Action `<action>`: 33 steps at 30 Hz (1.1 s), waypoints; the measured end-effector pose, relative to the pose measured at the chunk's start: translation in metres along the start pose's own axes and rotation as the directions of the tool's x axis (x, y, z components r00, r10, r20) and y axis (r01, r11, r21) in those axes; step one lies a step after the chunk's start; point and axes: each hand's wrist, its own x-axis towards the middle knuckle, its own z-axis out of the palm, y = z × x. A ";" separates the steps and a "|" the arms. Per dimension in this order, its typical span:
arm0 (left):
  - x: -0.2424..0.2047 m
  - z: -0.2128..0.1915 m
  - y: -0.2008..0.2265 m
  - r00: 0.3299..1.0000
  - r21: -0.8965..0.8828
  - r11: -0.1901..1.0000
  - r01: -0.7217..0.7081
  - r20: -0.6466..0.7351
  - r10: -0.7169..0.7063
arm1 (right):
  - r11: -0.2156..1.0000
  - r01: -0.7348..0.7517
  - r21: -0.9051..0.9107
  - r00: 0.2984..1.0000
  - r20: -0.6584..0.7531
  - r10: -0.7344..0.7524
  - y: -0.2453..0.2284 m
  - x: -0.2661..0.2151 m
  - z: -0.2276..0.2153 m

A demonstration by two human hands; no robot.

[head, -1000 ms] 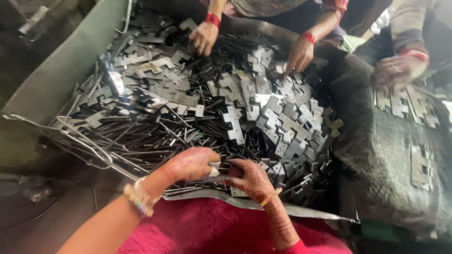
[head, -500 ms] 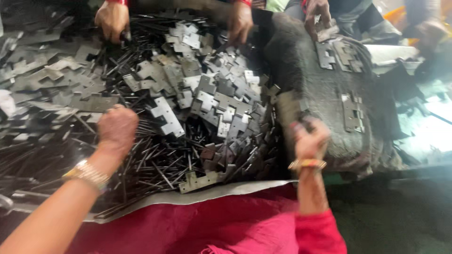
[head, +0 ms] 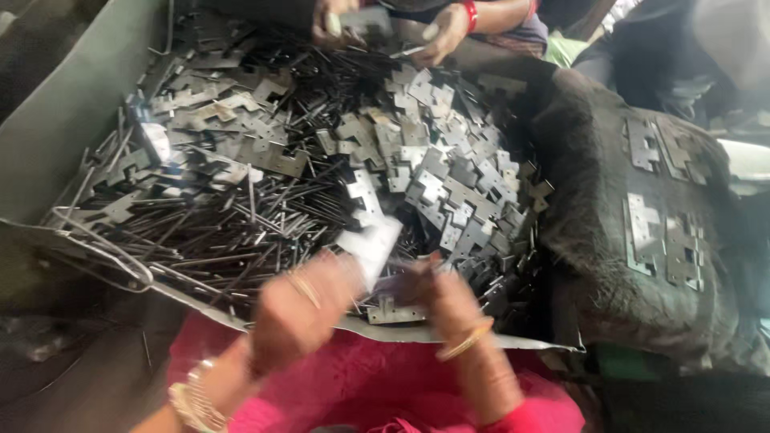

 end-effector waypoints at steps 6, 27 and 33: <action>-0.061 0.011 0.000 0.977 -0.013 0.993 -0.120 0.174 0.121 | 0.817 0.184 0.546 0.947 0.124 -0.295 0.040 0.061 0.089; 0.015 0.115 -0.154 0.941 0.247 0.922 0.298 0.086 -0.327 | -0.348 0.148 -0.926 0.633 0.359 -0.686 -0.023 0.056 0.074; 0.041 0.158 -0.180 0.862 0.379 0.840 -0.388 0.473 0.185 | 0.516 0.693 -0.504 0.557 -0.081 -0.827 -0.059 -0.004 0.004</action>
